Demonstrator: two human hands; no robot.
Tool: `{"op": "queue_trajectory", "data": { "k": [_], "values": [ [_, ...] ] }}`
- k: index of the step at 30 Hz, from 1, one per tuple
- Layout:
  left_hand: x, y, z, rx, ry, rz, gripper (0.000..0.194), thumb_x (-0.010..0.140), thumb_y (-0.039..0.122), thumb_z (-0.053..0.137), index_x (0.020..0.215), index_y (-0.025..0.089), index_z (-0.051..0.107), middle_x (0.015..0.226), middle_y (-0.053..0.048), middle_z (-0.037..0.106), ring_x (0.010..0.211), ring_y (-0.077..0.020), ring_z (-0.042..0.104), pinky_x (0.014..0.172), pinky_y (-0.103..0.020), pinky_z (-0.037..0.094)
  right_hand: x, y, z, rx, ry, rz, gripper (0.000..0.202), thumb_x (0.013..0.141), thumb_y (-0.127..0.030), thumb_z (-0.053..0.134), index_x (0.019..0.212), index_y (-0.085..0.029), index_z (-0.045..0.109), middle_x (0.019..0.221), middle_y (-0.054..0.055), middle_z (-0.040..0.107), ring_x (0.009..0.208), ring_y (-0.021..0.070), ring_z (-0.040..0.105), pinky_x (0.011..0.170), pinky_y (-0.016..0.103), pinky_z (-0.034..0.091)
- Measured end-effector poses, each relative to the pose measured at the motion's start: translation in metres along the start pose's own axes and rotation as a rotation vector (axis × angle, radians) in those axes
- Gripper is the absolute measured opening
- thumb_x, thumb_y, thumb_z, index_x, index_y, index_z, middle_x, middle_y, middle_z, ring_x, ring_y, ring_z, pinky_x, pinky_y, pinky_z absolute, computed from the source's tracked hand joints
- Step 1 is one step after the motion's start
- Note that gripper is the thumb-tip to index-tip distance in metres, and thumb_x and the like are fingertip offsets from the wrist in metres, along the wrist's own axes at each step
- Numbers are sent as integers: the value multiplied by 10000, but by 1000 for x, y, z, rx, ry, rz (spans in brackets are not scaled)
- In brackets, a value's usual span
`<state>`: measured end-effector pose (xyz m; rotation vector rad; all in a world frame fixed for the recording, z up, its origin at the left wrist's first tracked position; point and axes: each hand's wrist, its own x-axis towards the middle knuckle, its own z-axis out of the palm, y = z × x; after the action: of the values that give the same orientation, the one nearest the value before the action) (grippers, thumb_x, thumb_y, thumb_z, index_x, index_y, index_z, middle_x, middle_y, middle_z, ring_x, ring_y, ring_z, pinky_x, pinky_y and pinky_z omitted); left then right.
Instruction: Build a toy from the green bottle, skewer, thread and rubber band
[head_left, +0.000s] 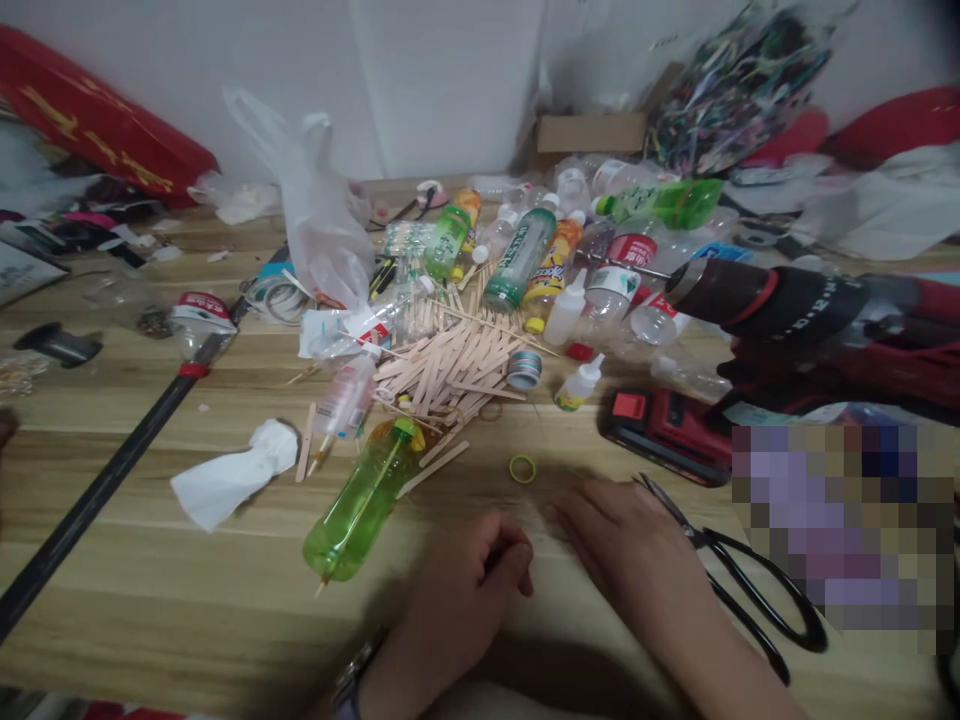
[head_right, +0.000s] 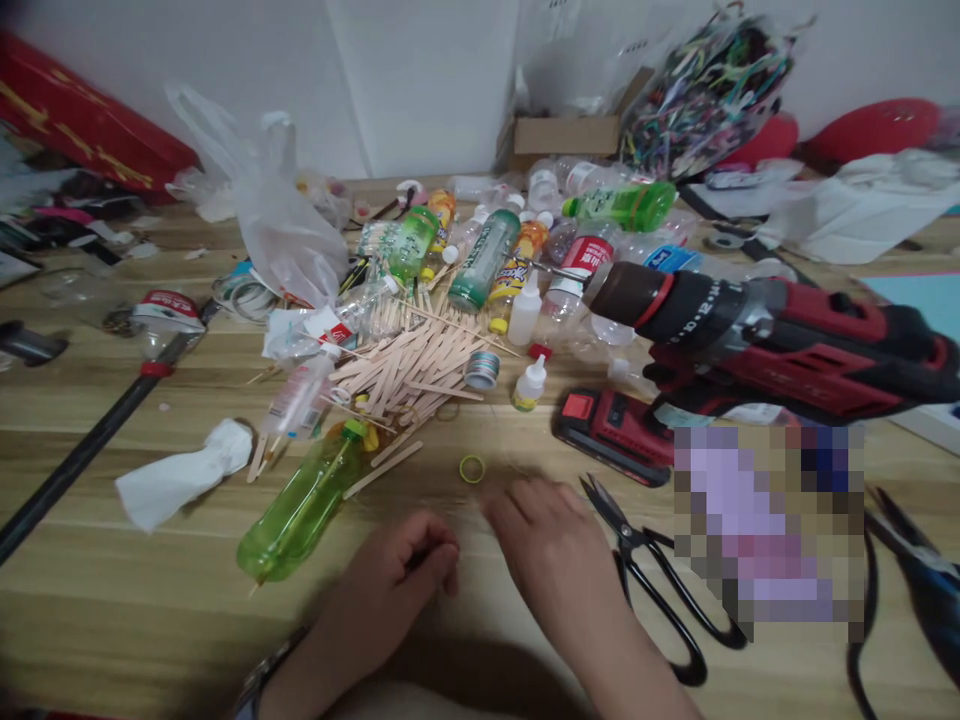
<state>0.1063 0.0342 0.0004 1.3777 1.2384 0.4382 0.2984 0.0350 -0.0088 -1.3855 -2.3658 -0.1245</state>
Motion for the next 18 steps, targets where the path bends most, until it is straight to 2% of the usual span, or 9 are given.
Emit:
{"op": "queue_trajectory", "data": {
  "k": [3,5,9,12,15,18],
  "values": [
    [4,-4,0,-148,-12,-48,156,878,315,516,775,204,557,660,14,636,585,-139,470,582,-263,343,9,6,17,-41,-27,52,307,953,-24,463,1009,-206,703,941,79,731,807,257,655,691,361,419],
    [6,-7,1,-222,-7,-73,164,860,339,540,771,201,547,651,12,637,560,-125,448,561,-253,339,12,6,28,-44,-47,72,339,896,32,510,1017,-214,710,1042,80,742,873,255,667,724,356,441],
    [11,-10,2,-388,9,-132,211,818,399,590,773,202,530,657,2,657,519,-109,447,507,-233,353,13,4,42,-8,-38,113,279,870,36,541,838,-198,691,913,78,722,808,258,660,707,356,463],
    [15,-10,2,-494,32,-164,250,779,429,632,761,199,534,636,4,660,486,-97,447,478,-222,362,11,5,38,72,20,140,218,926,-49,514,845,-186,664,856,83,672,736,242,638,670,350,492],
    [18,-10,2,-552,93,-174,284,743,445,667,728,190,544,593,10,645,470,-89,451,459,-211,351,8,2,24,192,96,160,201,982,-131,462,896,-191,633,912,86,639,792,213,658,699,315,542],
    [19,-10,2,-575,126,-194,288,725,445,672,711,184,552,566,20,624,439,-77,428,430,-206,329,5,-6,9,311,158,183,170,985,-150,482,915,-221,620,875,51,603,788,186,661,666,270,547]
  ]
}}
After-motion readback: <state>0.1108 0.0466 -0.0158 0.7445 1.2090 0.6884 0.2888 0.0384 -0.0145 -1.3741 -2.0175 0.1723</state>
